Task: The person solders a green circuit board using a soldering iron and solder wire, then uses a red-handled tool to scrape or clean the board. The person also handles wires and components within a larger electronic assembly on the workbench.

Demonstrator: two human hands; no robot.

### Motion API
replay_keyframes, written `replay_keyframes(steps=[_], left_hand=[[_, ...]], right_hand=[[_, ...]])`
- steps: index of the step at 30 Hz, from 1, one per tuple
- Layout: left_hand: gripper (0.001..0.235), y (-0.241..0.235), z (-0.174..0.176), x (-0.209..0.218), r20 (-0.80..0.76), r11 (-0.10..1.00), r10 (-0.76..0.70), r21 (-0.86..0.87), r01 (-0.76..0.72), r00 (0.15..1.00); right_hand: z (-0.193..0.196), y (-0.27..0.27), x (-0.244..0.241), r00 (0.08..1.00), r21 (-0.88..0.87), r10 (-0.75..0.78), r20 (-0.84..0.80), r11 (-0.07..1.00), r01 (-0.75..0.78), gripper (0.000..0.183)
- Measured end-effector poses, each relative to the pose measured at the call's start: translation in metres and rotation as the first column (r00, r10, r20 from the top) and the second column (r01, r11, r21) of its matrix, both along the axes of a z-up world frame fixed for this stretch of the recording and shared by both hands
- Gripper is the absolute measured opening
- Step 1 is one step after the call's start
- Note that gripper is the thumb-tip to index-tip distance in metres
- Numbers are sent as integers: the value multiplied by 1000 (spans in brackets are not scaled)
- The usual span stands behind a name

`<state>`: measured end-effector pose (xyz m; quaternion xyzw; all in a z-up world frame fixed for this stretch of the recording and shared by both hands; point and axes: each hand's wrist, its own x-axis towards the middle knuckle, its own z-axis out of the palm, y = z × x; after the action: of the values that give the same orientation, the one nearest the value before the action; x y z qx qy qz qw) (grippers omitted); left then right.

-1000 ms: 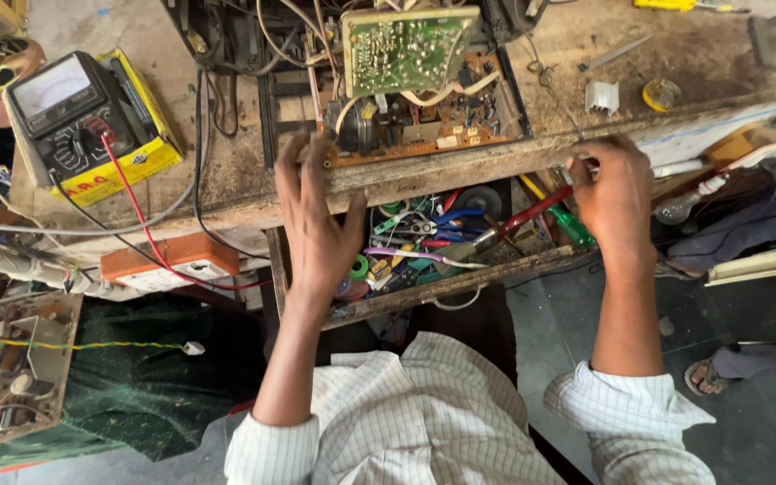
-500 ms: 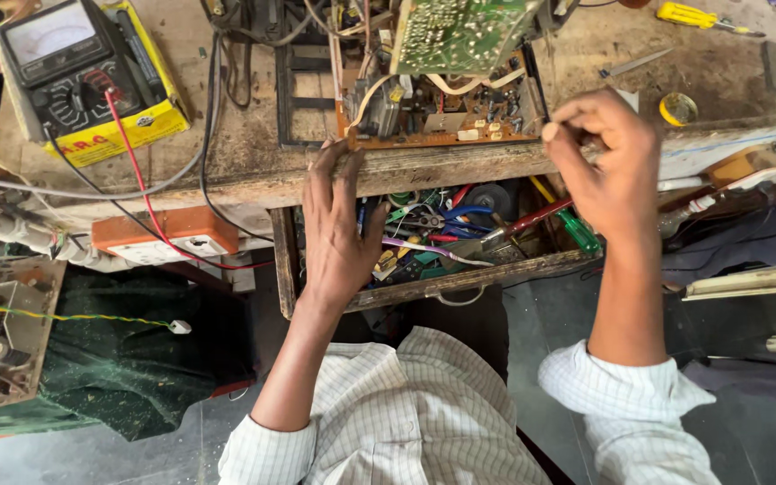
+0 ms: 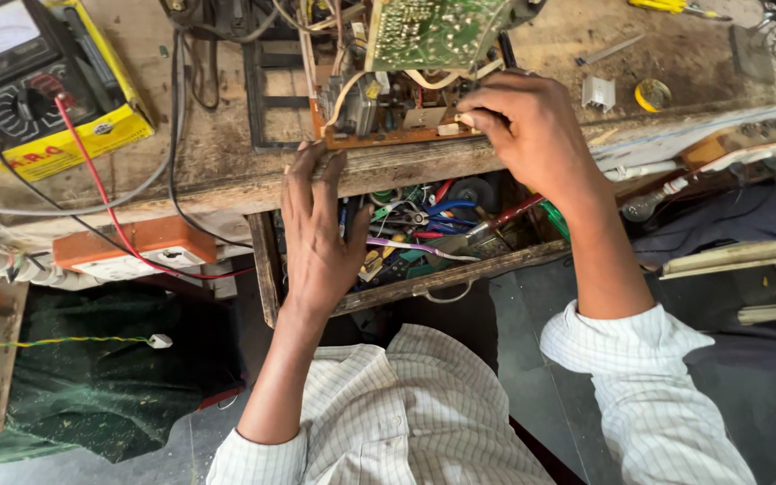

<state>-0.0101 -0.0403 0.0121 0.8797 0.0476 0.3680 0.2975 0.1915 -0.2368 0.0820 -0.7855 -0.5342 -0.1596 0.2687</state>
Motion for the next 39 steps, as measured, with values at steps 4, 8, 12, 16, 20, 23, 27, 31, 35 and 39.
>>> replay_keyframes(steps=[4,8,12,16,20,23,27,31,35,39], left_hand=[[69,-1,2,1,-13,1000,2,-6,-2,1000],[69,-1,1,1,-12,1000,3,-7,-4,1000],[69,-1,-1,1,-19,1000,4,-4,-4,1000],[68,-1,-1,2,-17,1000,-1,-8,1,1000],[68,1,-4,1,-16,1000,2,-9,-2,1000],[70,3,-6,0,-5,1000,-1,13,1,1000],[71,3,-8,0,18,1000,-1,2,1,1000],[66,4,-9,-1,34,1000,10,-1,-10,999],[51,4,-9,-4,47,999,24,-45,-22,999],[42,6,-10,-2,59,1000,17,-15,-16,998]], right_hand=[[-3,2,8,998,-65,51,20,997,-50,20],[-2,-1,11,991,-156,57,125,987,-38,25],[-1,-3,12,975,-133,79,210,990,-52,19],[1,0,15,958,-175,139,253,980,-97,17],[0,4,19,981,-195,152,123,973,-127,16],[2,1,24,990,-223,117,78,970,-97,16],[0,-4,32,976,-290,141,164,953,-89,19],[-7,1,37,962,-333,107,252,943,-17,16],[-9,1,39,947,-378,82,311,925,44,15],[-9,0,39,943,-377,82,324,925,49,12]])
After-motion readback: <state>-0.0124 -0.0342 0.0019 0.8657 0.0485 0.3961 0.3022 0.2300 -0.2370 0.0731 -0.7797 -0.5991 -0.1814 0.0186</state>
